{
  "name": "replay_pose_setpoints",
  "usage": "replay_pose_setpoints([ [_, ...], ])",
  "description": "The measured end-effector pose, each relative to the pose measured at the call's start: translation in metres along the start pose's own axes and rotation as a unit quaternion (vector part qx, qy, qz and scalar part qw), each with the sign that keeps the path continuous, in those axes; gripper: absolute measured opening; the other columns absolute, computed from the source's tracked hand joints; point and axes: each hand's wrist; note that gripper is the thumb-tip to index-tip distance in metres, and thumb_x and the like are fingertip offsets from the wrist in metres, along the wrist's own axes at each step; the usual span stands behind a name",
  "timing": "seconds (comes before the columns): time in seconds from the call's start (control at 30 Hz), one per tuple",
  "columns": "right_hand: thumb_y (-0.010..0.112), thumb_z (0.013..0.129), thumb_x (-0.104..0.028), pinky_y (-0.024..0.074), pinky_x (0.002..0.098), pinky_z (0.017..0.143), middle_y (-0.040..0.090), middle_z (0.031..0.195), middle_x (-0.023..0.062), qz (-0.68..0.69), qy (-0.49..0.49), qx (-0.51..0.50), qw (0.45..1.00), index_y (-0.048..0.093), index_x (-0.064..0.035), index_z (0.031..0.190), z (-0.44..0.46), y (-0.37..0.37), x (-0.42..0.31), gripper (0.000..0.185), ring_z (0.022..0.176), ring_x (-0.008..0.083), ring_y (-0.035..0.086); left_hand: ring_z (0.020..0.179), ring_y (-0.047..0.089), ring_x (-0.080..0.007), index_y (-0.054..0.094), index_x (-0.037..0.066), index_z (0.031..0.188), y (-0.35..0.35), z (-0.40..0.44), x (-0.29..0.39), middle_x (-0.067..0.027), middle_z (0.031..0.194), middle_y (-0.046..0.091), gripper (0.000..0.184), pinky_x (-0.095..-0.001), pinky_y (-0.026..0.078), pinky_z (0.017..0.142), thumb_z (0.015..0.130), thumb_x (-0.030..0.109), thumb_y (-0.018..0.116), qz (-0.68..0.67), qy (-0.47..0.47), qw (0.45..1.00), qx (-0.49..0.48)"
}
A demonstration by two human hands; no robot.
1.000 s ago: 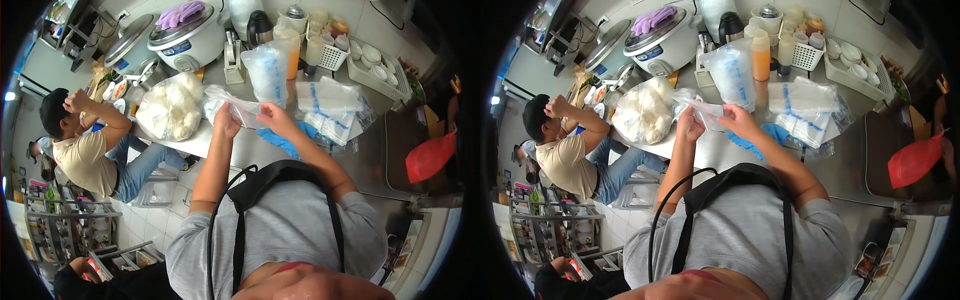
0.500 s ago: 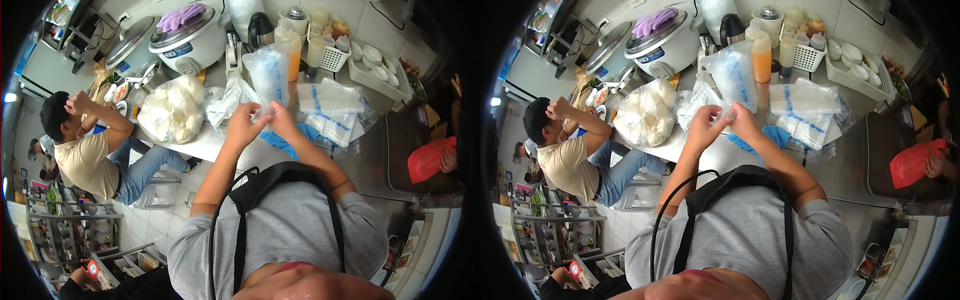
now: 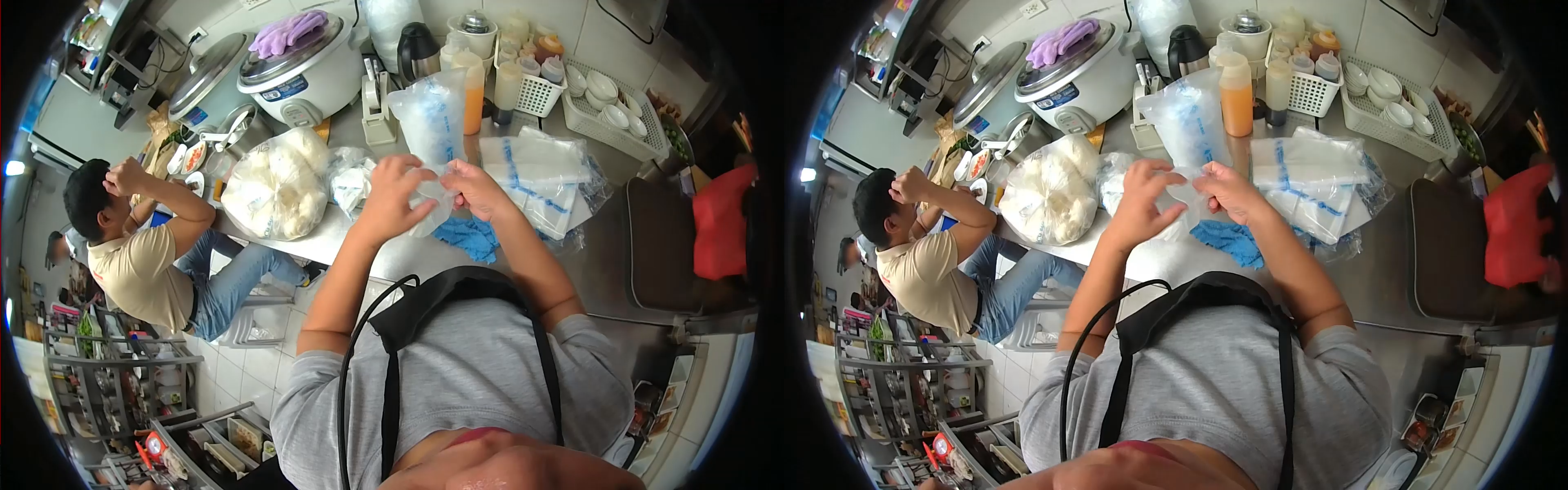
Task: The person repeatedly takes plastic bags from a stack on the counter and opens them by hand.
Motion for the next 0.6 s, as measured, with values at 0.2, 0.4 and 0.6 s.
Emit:
replay_pose_setpoints([
  [0.2, 0.053, 0.078, -0.017, 0.0327, 0.0179, 0.042, 0.046, 0.065, -0.0029, 0.043, -0.010, 0.026, 0.999, 0.043, -0.0096, 0.095, -0.002, -0.018, -0.019, 0.021, 0.047, 0.0048, 0.039, 0.098, 0.039, -0.0294, 0.054, 0.009, 0.074, 0.008, -0.004, -0.017, -0.0106, 0.101, 0.045, 0.016, -0.0367, 0.031, 0.083, 0.062, 0.013, 0.064, -0.026, 0.022, 0.988, -0.152],
  [0.4, 0.053, 0.078, -0.015, 0.0309, 0.0138, 0.041, 0.051, 0.080, -0.0021, 0.007, -0.005, -0.017, 1.000, 0.040, -0.0102, 0.104, -0.001, -0.048, -0.030, 0.030, 0.055, 0.0013, 0.045, 0.098, 0.039, -0.0289, 0.054, 0.009, 0.077, -0.011, 0.017, -0.007, -0.0110, 0.100, 0.044, 0.018, -0.0367, 0.031, 0.082, 0.062, 0.011, 0.063, -0.184, 0.007, 0.978, -0.100],
  [0.6, 0.055, 0.078, -0.018, 0.0318, 0.0180, 0.044, 0.046, 0.066, -0.0027, 0.076, -0.005, -0.089, 0.993, 0.039, -0.0077, 0.107, -0.015, -0.016, -0.044, 0.035, 0.046, 0.0033, 0.037, 0.100, 0.039, -0.0296, 0.056, 0.007, 0.076, 0.019, 0.021, 0.004, -0.0090, 0.101, 0.045, 0.020, -0.0386, 0.031, 0.083, 0.059, 0.013, 0.065, 0.007, 0.039, 0.994, -0.100],
])
Point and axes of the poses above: each hand's wrist, its own z-axis towards the middle knuckle, its own y-axis out of the palm, x = y × z
